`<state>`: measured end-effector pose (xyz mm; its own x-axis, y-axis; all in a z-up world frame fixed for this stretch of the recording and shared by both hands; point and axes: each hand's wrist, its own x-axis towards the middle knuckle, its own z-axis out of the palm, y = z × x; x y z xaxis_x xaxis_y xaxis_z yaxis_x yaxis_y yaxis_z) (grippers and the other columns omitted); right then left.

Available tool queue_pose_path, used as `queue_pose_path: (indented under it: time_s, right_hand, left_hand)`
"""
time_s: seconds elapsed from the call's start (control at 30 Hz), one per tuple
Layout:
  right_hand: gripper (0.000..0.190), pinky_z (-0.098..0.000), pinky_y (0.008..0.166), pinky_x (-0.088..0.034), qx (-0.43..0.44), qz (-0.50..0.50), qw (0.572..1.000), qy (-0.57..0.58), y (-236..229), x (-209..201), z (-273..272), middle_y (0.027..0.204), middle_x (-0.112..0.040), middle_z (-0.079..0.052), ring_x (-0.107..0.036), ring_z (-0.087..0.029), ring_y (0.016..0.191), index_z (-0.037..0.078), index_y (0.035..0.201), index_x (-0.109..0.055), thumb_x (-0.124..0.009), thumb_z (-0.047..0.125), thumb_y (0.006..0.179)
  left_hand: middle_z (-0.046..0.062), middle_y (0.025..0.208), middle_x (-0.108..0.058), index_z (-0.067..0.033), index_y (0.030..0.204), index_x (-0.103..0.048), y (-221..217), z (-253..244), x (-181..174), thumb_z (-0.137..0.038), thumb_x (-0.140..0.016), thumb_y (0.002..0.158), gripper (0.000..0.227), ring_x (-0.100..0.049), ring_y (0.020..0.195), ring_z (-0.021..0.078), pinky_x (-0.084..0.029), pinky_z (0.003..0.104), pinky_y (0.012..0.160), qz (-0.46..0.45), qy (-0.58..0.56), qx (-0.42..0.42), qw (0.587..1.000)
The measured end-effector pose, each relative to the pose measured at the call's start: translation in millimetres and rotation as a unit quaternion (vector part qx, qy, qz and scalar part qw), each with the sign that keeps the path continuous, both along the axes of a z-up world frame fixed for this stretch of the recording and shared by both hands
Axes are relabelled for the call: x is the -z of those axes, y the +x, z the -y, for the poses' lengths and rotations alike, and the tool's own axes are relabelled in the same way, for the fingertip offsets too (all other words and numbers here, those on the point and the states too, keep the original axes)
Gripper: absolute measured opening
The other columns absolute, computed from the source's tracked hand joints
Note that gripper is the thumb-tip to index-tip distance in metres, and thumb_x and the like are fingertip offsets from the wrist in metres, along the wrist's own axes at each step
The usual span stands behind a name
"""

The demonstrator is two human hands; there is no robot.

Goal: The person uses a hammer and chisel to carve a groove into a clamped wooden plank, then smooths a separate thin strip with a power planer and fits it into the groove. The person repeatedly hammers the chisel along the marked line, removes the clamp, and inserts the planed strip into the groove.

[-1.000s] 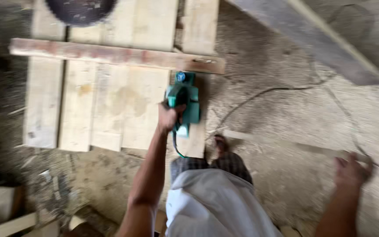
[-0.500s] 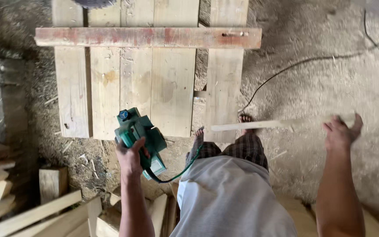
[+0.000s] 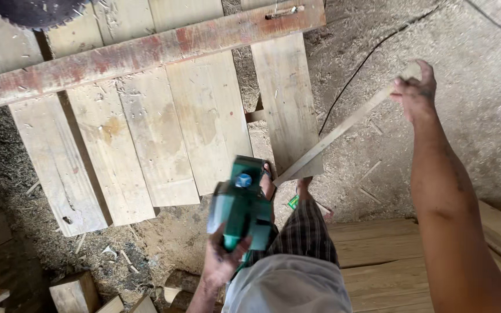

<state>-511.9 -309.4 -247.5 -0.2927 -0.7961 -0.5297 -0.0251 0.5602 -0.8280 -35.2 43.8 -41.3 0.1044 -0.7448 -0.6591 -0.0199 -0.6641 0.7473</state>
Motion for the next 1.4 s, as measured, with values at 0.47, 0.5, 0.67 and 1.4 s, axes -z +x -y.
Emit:
queue_pose_path:
  time_s: [0.47, 0.5, 0.67, 1.4]
  right_hand:
    - [0.070, -0.0321, 0.079, -0.064, -0.106, -0.012, 0.990, -0.090, 49, 43, 15, 0.119, -0.074, -0.020, -0.078, -0.024, 0.107, 0.010, 0.159, -0.034, -0.070, -0.002, 0.100]
    - [0.070, -0.0319, 0.077, -0.064, -0.108, -0.018, 0.989, -0.100, 48, 42, 18, 0.116, -0.074, -0.020, -0.079, -0.024, 0.106, 0.009, 0.160, -0.035, -0.071, -0.001, 0.100]
    - [0.069, -0.0287, 0.073, -0.065, -0.101, -0.001, 0.987, -0.123, 45, 43, 18, 0.106, -0.076, -0.018, -0.079, -0.023, 0.096, 0.000, 0.157, -0.034, -0.074, -0.002, 0.100]
    - [0.015, -0.0310, 0.086, -0.064, -0.179, 0.029, 0.954, -0.240, 20, 103, 49, 0.104, -0.075, -0.005, -0.074, -0.016, 0.096, 0.004, 0.105, -0.073, -0.077, -0.008, 0.098]
  left_hand:
    - [0.005, 0.088, -0.074, 0.0040, 0.125, -0.061, -57, 2, 64, -0.046, -0.073, 0.093, 0.061, -0.067, 0.078, 0.0111, -0.057, 0.027, 0.068, -0.072, -0.016, 0.120, 0.990]
    - [0.003, 0.082, -0.073, 0.0027, 0.123, -0.062, -58, 3, 68, -0.050, -0.071, 0.092, 0.062, -0.067, 0.072, 0.0101, -0.057, 0.026, 0.063, -0.053, -0.006, 0.132, 0.990]
    - [0.000, 0.065, -0.059, 0.0038, 0.117, -0.063, -59, -4, 84, -0.058, -0.070, 0.091, 0.068, -0.057, 0.055, 0.0079, -0.049, 0.026, 0.049, -0.059, 0.003, 0.122, 0.991]
    - [-0.004, 0.071, -0.056, 0.0041, 0.126, -0.062, -186, 228, 98, -0.050, -0.071, 0.093, 0.064, -0.048, 0.055, 0.0053, -0.039, 0.024, 0.046, -0.137, -0.075, 0.089, 0.984]
